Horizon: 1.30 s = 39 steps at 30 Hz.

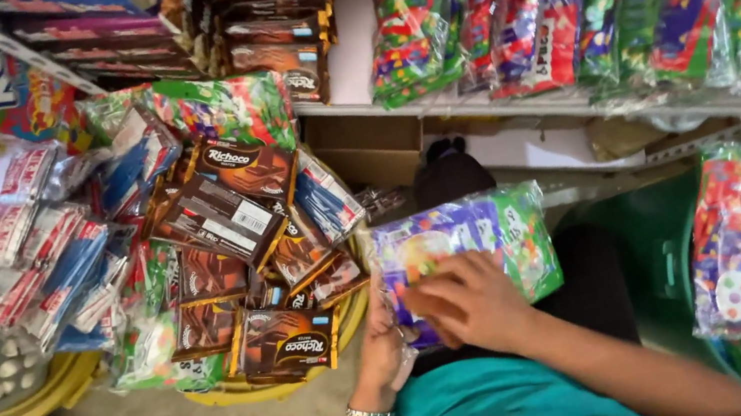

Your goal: Organizing and sorting packets of candy and chocolate bars on shelves in a retail environment.

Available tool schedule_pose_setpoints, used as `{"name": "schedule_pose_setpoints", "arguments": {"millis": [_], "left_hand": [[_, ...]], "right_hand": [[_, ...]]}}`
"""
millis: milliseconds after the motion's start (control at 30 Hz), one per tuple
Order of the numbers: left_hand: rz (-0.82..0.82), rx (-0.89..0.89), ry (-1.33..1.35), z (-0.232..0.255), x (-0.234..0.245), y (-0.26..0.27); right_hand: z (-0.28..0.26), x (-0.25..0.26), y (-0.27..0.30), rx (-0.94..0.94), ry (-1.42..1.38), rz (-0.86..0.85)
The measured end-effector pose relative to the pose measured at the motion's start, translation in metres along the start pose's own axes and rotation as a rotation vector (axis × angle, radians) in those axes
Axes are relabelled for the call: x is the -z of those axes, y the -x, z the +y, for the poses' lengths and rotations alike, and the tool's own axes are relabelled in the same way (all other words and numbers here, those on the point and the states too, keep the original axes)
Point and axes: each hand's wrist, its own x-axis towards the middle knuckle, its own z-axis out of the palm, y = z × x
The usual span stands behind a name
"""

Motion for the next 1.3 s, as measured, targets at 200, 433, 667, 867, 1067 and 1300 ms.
{"name": "schedule_pose_setpoints", "arguments": {"millis": [200,433,667,867,1067,1300], "left_hand": [[-0.005,0.056,-0.019,0.033,-0.042,-0.003],[0.029,0.05,-0.183,0.03,-0.032,-0.005],[0.094,0.025,-0.18,0.038,-0.037,-0.011],[0.106,0.091,-0.267,0.029,-0.006,-0.022],[0.312,0.385,-0.307,0.058,-0.027,-0.041],[0.037,0.114,-0.539,0.056,0.013,-0.034]], "right_hand": [[0.101,0.016,0.008,-0.45,0.116,0.116],[0.177,0.055,-0.02,-0.876,-0.151,-0.311],[0.247,0.004,-0.008,-0.605,-0.731,-0.564],[0.259,-0.014,0.013,-0.601,-0.63,-0.571],[0.181,0.04,0.001,-0.564,-0.225,-0.597],[0.104,0.116,-0.017,-0.45,-0.089,-0.425]]}}
